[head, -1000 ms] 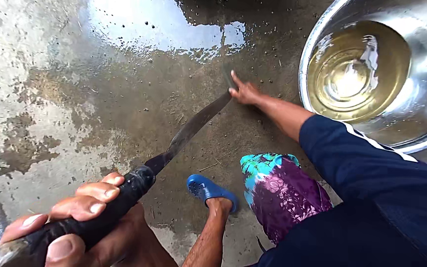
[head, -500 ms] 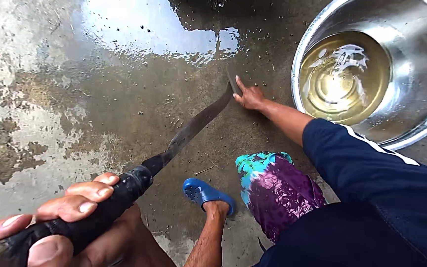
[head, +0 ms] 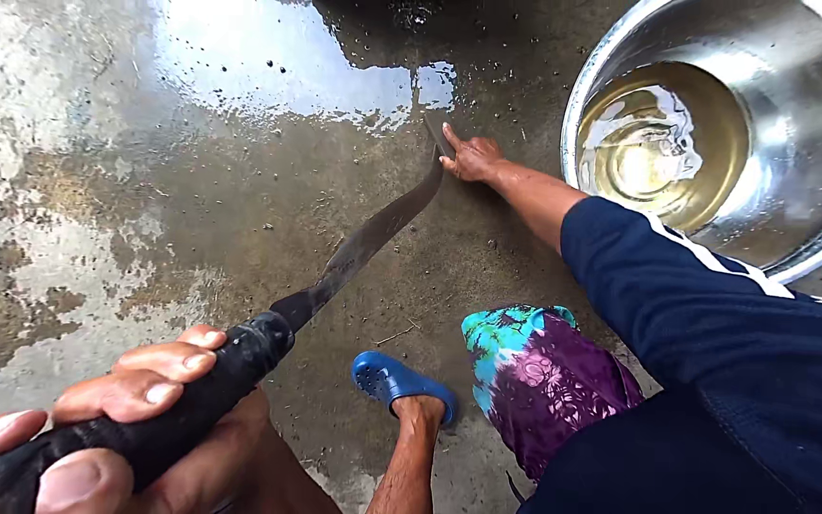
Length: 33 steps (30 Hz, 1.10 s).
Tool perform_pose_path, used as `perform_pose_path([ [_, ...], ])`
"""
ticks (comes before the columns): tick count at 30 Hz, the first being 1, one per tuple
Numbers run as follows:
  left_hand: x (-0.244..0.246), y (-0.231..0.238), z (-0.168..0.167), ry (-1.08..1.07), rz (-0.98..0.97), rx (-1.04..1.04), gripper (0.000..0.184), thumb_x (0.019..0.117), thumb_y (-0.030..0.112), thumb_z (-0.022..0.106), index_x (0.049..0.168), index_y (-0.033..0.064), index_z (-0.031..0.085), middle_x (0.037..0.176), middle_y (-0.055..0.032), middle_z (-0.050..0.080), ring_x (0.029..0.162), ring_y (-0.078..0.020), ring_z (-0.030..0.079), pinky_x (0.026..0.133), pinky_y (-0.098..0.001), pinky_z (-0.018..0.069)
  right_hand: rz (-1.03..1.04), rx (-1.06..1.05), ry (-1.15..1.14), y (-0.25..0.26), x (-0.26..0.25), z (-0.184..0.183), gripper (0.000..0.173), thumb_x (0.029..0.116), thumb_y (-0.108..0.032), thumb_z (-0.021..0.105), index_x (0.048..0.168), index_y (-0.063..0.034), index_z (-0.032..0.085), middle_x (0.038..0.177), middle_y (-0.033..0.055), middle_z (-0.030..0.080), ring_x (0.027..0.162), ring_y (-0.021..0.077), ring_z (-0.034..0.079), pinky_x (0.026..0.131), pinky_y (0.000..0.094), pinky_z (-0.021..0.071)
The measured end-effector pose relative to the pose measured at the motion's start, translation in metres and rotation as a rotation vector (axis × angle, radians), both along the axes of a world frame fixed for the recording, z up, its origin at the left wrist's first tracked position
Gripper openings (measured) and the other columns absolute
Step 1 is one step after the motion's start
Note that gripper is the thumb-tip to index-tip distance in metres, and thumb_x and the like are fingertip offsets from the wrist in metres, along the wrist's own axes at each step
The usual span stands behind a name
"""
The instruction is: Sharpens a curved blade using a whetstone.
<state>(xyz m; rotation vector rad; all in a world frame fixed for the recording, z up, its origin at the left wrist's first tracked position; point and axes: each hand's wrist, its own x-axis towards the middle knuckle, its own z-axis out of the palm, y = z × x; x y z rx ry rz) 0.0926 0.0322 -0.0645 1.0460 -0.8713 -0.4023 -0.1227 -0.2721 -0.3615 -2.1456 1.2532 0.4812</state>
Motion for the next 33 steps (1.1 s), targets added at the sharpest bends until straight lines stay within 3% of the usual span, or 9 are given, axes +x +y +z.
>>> perform_pose_path([
  [5,0.011,0.001,-0.004,0.009,0.024,0.009,0.026,0.0924,0.035,0.065,0.098,0.01,0.065,0.078,-0.0044,0.067,0.073,-0.0234,0.067,0.076,-0.0446,0.0597,0.005,0.008,0.015,0.026,-0.021,0.002,0.079,0.1025,-0.064,0.036,0.168,-0.029,0.008,0.107,0.0215,0.073,0.1,0.0443,0.069,0.085,0.0634,0.0529],
  [10,0.015,0.0,-0.002,-0.036,0.019,0.024,0.026,0.0939,0.036,0.063,0.098,0.0105,0.064,0.078,-0.0036,0.067,0.075,-0.0231,0.068,0.078,-0.0449,0.0592,0.021,-0.016,0.022,0.001,-0.001,-0.005,0.078,0.1031,-0.062,0.035,0.168,-0.0296,0.005,0.112,0.0223,0.071,0.104,0.0434,0.068,0.088,0.0622,0.0517],
  [14,0.022,0.002,-0.005,-0.032,0.035,0.041,0.03,0.0962,0.04,0.058,0.098,0.0101,0.063,0.077,-0.0037,0.066,0.075,-0.0238,0.068,0.079,-0.0447,0.0593,-0.033,0.057,-0.04,0.039,-0.021,0.0,0.08,0.1027,-0.063,0.037,0.168,-0.0276,0.007,0.106,0.0206,0.073,0.099,0.0423,0.07,0.085,0.0625,0.0536],
  [19,0.02,-0.001,-0.002,-0.055,0.039,0.035,0.026,0.0954,0.036,0.058,0.097,0.0105,0.063,0.079,-0.0043,0.067,0.077,-0.0242,0.067,0.08,-0.0459,0.059,0.02,0.004,-0.026,0.0,0.006,0.001,0.077,0.1023,-0.061,0.036,0.167,-0.0301,0.008,0.114,0.0217,0.072,0.106,0.044,0.068,0.088,0.0645,0.0518],
  [24,0.03,-0.005,-0.005,-0.036,0.037,0.026,0.03,0.0943,0.039,0.06,0.099,0.0101,0.062,0.081,-0.0042,0.066,0.077,-0.0237,0.067,0.079,-0.0449,0.0594,0.052,0.042,-0.02,0.035,-0.02,0.012,0.079,0.1019,-0.064,0.037,0.167,-0.0305,0.007,0.105,0.0208,0.073,0.098,0.0427,0.069,0.084,0.063,0.0526],
  [29,0.023,-0.009,0.0,-0.037,0.032,0.0,0.027,0.09,0.032,0.065,0.103,0.0091,0.061,0.078,-0.0051,0.065,0.073,-0.0249,0.067,0.075,-0.0465,0.0602,-0.007,0.057,-0.044,0.001,0.008,-0.002,0.077,0.1028,-0.062,0.036,0.167,-0.0298,0.008,0.116,0.022,0.071,0.107,0.0444,0.068,0.089,0.0654,0.0515],
  [33,0.027,-0.005,-0.007,-0.016,0.035,0.01,0.028,0.0923,0.037,0.065,0.102,0.0103,0.062,0.079,-0.0043,0.066,0.075,-0.0245,0.068,0.078,-0.0467,0.0606,0.028,0.143,-0.128,0.054,-0.019,0.015,0.08,0.103,-0.06,0.041,0.168,-0.0286,0.005,0.103,0.0209,0.073,0.094,0.043,0.07,0.084,0.0639,0.0539],
])
